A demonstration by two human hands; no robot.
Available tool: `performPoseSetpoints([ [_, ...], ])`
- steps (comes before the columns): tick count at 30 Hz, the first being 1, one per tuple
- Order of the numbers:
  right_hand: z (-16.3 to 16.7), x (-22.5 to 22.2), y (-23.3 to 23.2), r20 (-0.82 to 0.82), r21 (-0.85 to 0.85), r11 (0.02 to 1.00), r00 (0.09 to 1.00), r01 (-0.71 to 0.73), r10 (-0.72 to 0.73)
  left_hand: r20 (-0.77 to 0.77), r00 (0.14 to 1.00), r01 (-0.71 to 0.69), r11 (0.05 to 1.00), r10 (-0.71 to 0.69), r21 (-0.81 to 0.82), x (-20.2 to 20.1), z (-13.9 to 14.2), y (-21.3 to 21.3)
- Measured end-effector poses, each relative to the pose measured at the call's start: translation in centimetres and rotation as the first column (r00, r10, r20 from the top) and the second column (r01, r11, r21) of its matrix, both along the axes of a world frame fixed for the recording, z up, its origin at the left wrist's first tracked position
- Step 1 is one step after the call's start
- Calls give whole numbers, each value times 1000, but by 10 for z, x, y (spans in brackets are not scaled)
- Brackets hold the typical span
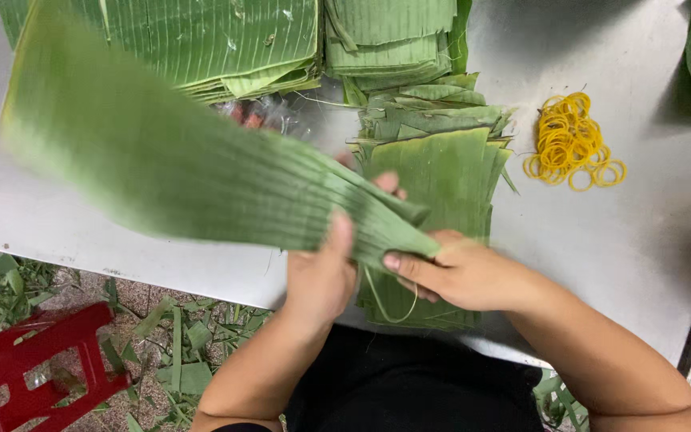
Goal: The person folds a banana leaf around a sausage roll, rolls it into a tight cylinder, and secures it with a yellow rubber band, placing the finished wrapped roll with a growing pile of completed rolls on the stainless steel table.
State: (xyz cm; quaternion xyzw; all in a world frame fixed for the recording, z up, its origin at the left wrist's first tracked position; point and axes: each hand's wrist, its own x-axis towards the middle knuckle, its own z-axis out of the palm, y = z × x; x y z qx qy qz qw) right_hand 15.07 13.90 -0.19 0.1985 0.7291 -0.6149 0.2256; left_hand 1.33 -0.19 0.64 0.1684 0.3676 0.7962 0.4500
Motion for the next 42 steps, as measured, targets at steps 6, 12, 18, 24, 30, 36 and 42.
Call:
performPoseSetpoints([
  [6, -30, 28, -14, 150, -665, 694, 960, 276, -238, 216, 848, -442, 871, 484, -214, -17, -16, -6],
  [12, -10, 52, 62, 318, -728, -74, 240, 681, -917, 34, 653, -727, 639, 756, -250, -89, -1, -68],
  [18, 30, 20, 51, -594, -275, 493, 258, 826, -762, -253, 368, -927, 375, 895, -21, -129, 38, -161],
  [24, 31, -16, -54, -585, 193, 977, 788, -91, 189, -674, 453, -870, 453, 584, -192, -97, 36, -177],
  [30, 36, -19, -22, -240, -645, 540, 528, 540, -814, -300, 782, 267, 729, -546, -631, -40, -5, -90],
  [36, 47, -7, -19, -689, 564, 824, 584, 58, 430, 340, 937, 256, 816, -78, -518, -14, -51, -36],
  [42, 53, -1, 1, -850, 443, 809, 468, 386, 242, -278, 858, 267, 837, -432, -477, -2, -15, -29],
])
